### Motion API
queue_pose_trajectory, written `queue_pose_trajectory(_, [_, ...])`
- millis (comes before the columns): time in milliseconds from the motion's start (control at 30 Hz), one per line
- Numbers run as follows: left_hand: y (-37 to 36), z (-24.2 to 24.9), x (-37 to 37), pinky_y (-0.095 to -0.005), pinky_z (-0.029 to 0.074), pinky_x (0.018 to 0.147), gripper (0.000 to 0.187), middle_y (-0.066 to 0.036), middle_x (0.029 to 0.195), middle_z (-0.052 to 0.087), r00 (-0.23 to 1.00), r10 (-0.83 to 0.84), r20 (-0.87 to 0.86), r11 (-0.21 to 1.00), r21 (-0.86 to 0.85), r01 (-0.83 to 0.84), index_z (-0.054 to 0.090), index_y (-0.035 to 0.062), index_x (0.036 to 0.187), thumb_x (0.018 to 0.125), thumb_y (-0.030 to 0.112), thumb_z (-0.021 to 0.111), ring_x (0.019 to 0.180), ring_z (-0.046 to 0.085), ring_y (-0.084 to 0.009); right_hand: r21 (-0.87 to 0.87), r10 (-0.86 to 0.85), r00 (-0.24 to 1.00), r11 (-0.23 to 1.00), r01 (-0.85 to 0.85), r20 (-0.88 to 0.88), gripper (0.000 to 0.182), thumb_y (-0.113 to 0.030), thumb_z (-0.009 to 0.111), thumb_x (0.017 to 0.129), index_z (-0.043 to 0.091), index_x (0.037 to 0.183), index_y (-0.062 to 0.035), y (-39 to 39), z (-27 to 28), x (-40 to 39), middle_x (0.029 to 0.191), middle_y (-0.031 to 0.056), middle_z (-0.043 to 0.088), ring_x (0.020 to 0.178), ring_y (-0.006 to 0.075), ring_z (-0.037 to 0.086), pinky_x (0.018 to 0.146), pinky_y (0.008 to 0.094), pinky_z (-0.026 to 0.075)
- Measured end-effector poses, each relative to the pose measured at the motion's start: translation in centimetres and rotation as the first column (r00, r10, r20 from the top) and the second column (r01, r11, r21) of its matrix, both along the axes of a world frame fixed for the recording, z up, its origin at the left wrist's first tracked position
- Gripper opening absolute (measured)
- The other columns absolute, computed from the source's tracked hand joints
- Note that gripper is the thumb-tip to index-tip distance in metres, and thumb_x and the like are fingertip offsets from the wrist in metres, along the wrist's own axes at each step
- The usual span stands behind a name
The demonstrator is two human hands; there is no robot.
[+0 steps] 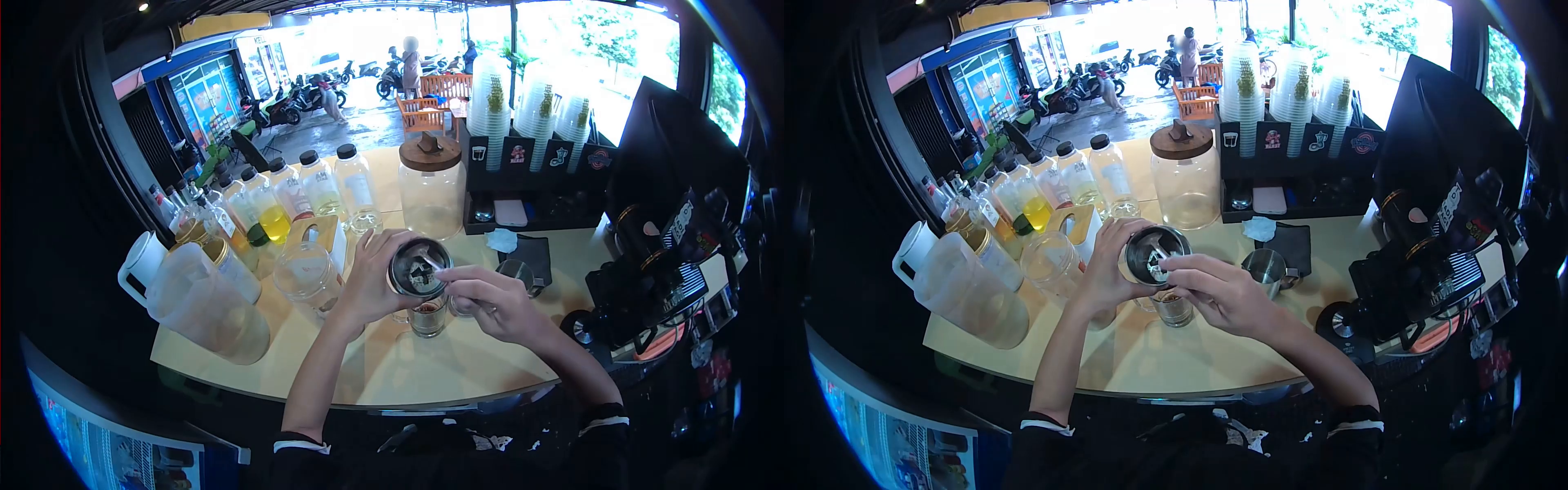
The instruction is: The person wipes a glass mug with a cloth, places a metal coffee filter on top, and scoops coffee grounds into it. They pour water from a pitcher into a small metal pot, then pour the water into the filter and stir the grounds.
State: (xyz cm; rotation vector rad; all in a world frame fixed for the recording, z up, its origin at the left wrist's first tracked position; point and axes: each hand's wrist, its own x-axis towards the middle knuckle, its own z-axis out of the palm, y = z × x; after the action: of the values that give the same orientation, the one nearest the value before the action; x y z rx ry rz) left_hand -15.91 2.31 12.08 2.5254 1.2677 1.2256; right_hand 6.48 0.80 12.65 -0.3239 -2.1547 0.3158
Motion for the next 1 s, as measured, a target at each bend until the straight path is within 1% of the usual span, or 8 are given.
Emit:
queue_pose_trajectory(100, [0.2, 0.0, -0.3, -0.0534, 0.019, 0.11, 0.084, -0.005, 0.119, 0.053, 0.999, -0.042, -0.029, 0.999, -0.017, 0.042, 0.048, 0.0147, 0.122, 0.047, 0.022, 0.086, 0.118, 0.048, -0.0258, -0.089, 0.096, 0.995, 0.991, -0.095, 0.001, 0.017, -0.003, 0.063, 0.083, 0.058, 0.099, -0.0021, -0.4, 0.4, 0.2, 0.108, 0.0115, 0.061, 0.088, 0.0252, 0.065, 0.073, 0.031, 0.053])
queue_pose_trajectory(300, [-0.1, 0.7, -0.2, -0.0538, 0.018, 0.11, 0.083, -0.004, 0.118, 0.052, 0.994, -0.082, -0.066, 0.997, -0.009, 0.082, 0.048, 0.016, 0.122, 0.047, 0.023, 0.085, 0.118, 0.048, -0.0249, -0.328, 0.168, 0.982, 0.926, -0.186, -0.083, 0.011, -0.004, 0.053, 0.089, 0.054, 0.099, 0.0015, -0.2, 1.2, 0.9, 0.105, 0.0142, 0.061, 0.095, 0.0212, 0.062, 0.079, 0.0316, 0.051])
queue_pose_trajectory(433, [-0.2, 0.9, -0.3, -0.0541, 0.019, 0.11, 0.083, -0.003, 0.118, 0.052, 0.991, -0.091, -0.097, 0.996, 0.003, 0.092, 0.049, 0.0166, 0.122, 0.048, 0.023, 0.085, 0.117, 0.048, -0.0238, -0.347, 0.183, 0.971, 0.91, -0.226, -0.154, 0.013, -0.004, 0.049, 0.091, 0.053, 0.101, 0.0021, 0.1, 1.0, 0.9, 0.104, 0.015, 0.061, 0.097, 0.0222, 0.061, 0.086, 0.0336, 0.048])
queue_pose_trajectory(500, [-0.2, 1.1, -0.2, -0.0541, 0.019, 0.11, 0.082, -0.002, 0.118, 0.052, 0.989, -0.084, -0.123, 0.996, 0.01, 0.086, 0.049, 0.017, 0.122, 0.049, 0.024, 0.084, 0.118, 0.048, -0.0231, -0.51, 0.213, 0.953, 0.807, -0.297, -0.217, 0.015, -0.007, 0.044, 0.093, 0.052, 0.103, 0.0027, 0.2, 1.2, 1.0, 0.103, 0.0153, 0.062, 0.1, 0.0225, 0.06, 0.091, 0.035, 0.045])
queue_pose_trajectory(633, [-0.1, 0.9, -0.4, -0.054, 0.02, 0.11, 0.081, -0.002, 0.118, 0.052, 0.989, -0.062, -0.135, 0.998, 0.02, 0.065, 0.048, 0.017, 0.122, 0.05, 0.025, 0.084, 0.117, 0.048, -0.0233, -0.489, 0.207, 0.943, 0.814, -0.314, -0.26, 0.019, -0.01, 0.042, 0.095, 0.053, 0.102, 0.0035, -0.3, 2.3, 1.3, 0.104, 0.0157, 0.062, 0.101, 0.0223, 0.061, 0.09, 0.0348, 0.047])
queue_pose_trajectory(733, [-0.1, 0.7, -0.6, -0.0535, 0.02, 0.11, 0.082, -0.003, 0.118, 0.052, 0.986, -0.052, -0.156, 0.998, 0.026, 0.056, 0.048, 0.0168, 0.123, 0.05, 0.026, 0.084, 0.117, 0.048, -0.0234, -0.482, 0.186, 0.971, 0.844, -0.235, -0.148, 0.02, -0.01, 0.04, 0.096, 0.054, 0.102, 0.0026, -0.4, 4.5, 2.5, 0.102, 0.0145, 0.063, 0.098, 0.0216, 0.063, 0.088, 0.0348, 0.05])
queue_pose_trajectory(900, [-0.1, 0.8, -0.3, -0.0533, 0.02, 0.111, 0.082, -0.002, 0.119, 0.052, 0.987, -0.059, -0.149, 0.998, 0.027, 0.063, 0.049, 0.0163, 0.122, 0.05, 0.026, 0.084, 0.117, 0.048, -0.0231, -0.182, 0.084, 0.979, 0.982, -0.05, 0.185, 0.016, 0.003, 0.047, 0.087, 0.058, 0.098, -0.001, -0.4, 4.9, 2.1, 0.097, 0.0124, 0.068, 0.09, 0.0235, 0.067, 0.077, 0.0327, 0.054])
queue_pose_trajectory(1000, [-0.3, 0.9, -0.1, -0.0533, 0.019, 0.111, 0.081, -0.002, 0.118, 0.052, 0.986, -0.066, -0.152, 0.997, 0.027, 0.071, 0.049, 0.0165, 0.122, 0.05, 0.027, 0.084, 0.116, 0.049, -0.0226, -0.249, 0.121, 0.972, 0.966, -0.069, 0.2, 0.02, 0.005, 0.046, 0.086, 0.06, 0.099, -0.0022, -0.3, 4.8, 1.9, 0.097, 0.0116, 0.068, 0.09, 0.0238, 0.067, 0.077, 0.0329, 0.054])
